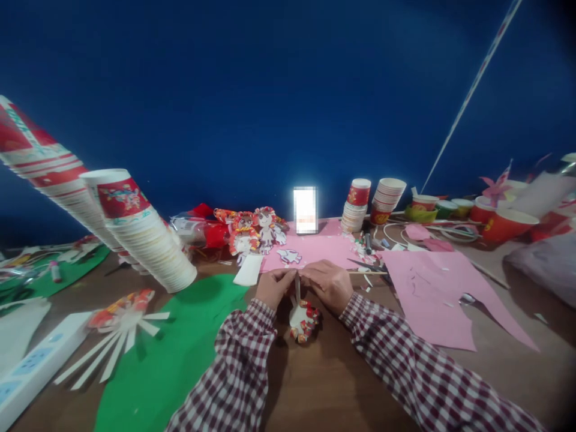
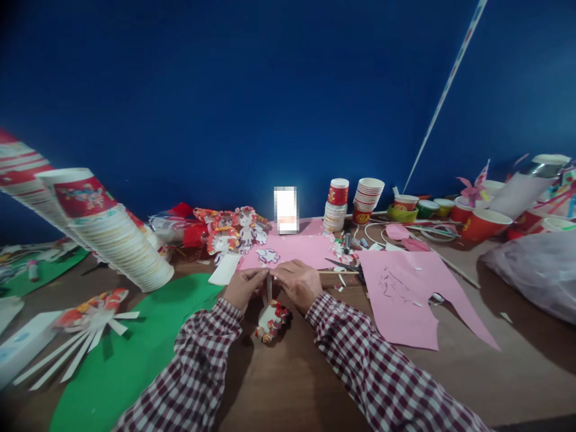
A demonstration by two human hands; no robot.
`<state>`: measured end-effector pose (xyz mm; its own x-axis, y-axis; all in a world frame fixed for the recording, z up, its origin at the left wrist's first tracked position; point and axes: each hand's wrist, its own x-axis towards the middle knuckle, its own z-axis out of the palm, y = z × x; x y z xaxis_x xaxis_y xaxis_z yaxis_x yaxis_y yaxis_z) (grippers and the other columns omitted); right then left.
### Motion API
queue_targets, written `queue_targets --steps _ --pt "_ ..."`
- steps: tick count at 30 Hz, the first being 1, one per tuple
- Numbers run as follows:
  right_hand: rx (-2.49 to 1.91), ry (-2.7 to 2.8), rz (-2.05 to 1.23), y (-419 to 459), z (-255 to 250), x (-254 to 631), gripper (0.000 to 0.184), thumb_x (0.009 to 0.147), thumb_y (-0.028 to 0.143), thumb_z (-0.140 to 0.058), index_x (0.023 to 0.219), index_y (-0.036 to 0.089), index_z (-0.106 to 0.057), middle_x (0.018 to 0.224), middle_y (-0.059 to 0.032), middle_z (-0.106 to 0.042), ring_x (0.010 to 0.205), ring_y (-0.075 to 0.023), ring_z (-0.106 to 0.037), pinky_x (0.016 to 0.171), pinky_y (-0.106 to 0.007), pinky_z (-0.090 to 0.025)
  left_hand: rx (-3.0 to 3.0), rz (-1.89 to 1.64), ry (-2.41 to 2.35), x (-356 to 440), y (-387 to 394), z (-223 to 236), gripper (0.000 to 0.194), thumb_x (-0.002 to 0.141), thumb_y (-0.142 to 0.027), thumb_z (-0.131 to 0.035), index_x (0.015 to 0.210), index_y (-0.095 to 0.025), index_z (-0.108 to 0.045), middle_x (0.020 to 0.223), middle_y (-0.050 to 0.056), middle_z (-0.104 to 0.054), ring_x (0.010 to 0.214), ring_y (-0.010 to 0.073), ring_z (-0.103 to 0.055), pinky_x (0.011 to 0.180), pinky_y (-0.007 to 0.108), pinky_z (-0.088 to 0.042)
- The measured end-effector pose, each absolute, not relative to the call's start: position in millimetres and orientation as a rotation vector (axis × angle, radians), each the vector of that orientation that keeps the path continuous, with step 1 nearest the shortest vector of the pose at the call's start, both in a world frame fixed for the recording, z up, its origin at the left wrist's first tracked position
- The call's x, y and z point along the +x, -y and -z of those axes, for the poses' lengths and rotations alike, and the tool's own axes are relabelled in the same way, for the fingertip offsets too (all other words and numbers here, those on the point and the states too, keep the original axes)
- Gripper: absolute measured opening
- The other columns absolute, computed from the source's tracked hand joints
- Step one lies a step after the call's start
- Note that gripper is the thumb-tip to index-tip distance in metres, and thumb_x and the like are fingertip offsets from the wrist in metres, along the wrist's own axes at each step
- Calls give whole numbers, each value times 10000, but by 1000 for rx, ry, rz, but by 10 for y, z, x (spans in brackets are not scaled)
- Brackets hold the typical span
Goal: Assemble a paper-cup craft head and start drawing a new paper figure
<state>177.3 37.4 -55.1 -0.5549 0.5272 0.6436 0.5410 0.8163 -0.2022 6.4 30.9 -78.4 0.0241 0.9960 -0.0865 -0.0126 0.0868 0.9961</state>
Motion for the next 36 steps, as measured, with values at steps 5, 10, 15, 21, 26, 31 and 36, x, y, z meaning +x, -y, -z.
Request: queue_targets --steps 5,10,15,21,26,31,36 --pt "-804 2266 30 -370 558 1773 230 847 189 -432 1003 193 -601 960 -56 -626 875 -171 -533 775 -295 -420 1289 -1134 -1274 64 -291 762 373 683 -478 -564 704 -116 -650 566 16 -601 496 103 -513 470 204 -411" --pt "-798 2262 22 -372 567 1771 228 851 210 -437 1007 194 -603 954 -62 -630 876 -166 -539 779 -292 -424 1408 -1146 -1316 59 -282 728 373 696 -469 -551 713 -114 -666 555 14 -610 476 96 -489 463 200 -388" --pt "-812 2242 -13 -374 575 1768 218 848 208 -446 993 190 -607 947 -55 -631 870 -170 -536 782 -293 -419 1457 -1140 -1355 73 -253 646 365 691 -451 -557 722 -106 -674 591 27 -638 491 107 -510 468 204 -384" --pt "-839 2221 -71 -375 568 1758 212 842 190 -450 973 188 -617 940 -51 -633 863 -163 -537 782 -288 -421 1508 -1146 -1392 90 -246 638 350 695 -434 -551 722 -108 -674 583 30 -640 494 117 -522 479 216 -392" --pt "-845 2222 -105 -379 557 1753 211 831 174 -457 964 191 -620 924 -52 -637 854 -157 -548 771 -284 -430 1508 -1163 -1382 98 -239 637 335 698 -422 -554 730 -110 -672 600 36 -647 498 120 -529 474 213 -398" --pt "-871 2214 -133 -372 551 1750 220 824 148 -457 963 200 -619 921 -40 -640 862 -149 -553 775 -271 -432 1514 -1178 -1374 114 -220 602 315 705 -401 -553 724 -109 -667 561 30 -627 481 112 -510 455 203 -390" --pt "-899 2217 -118 -360 542 1752 205 833 175 -461 957 206 -621 919 -36 -647 853 -144 -562 767 -263 -434 1490 -1185 -1361 124 -214 588 300 691 -398 -567 706 -115 -666 565 24 -629 477 108 -509 458 201 -399"
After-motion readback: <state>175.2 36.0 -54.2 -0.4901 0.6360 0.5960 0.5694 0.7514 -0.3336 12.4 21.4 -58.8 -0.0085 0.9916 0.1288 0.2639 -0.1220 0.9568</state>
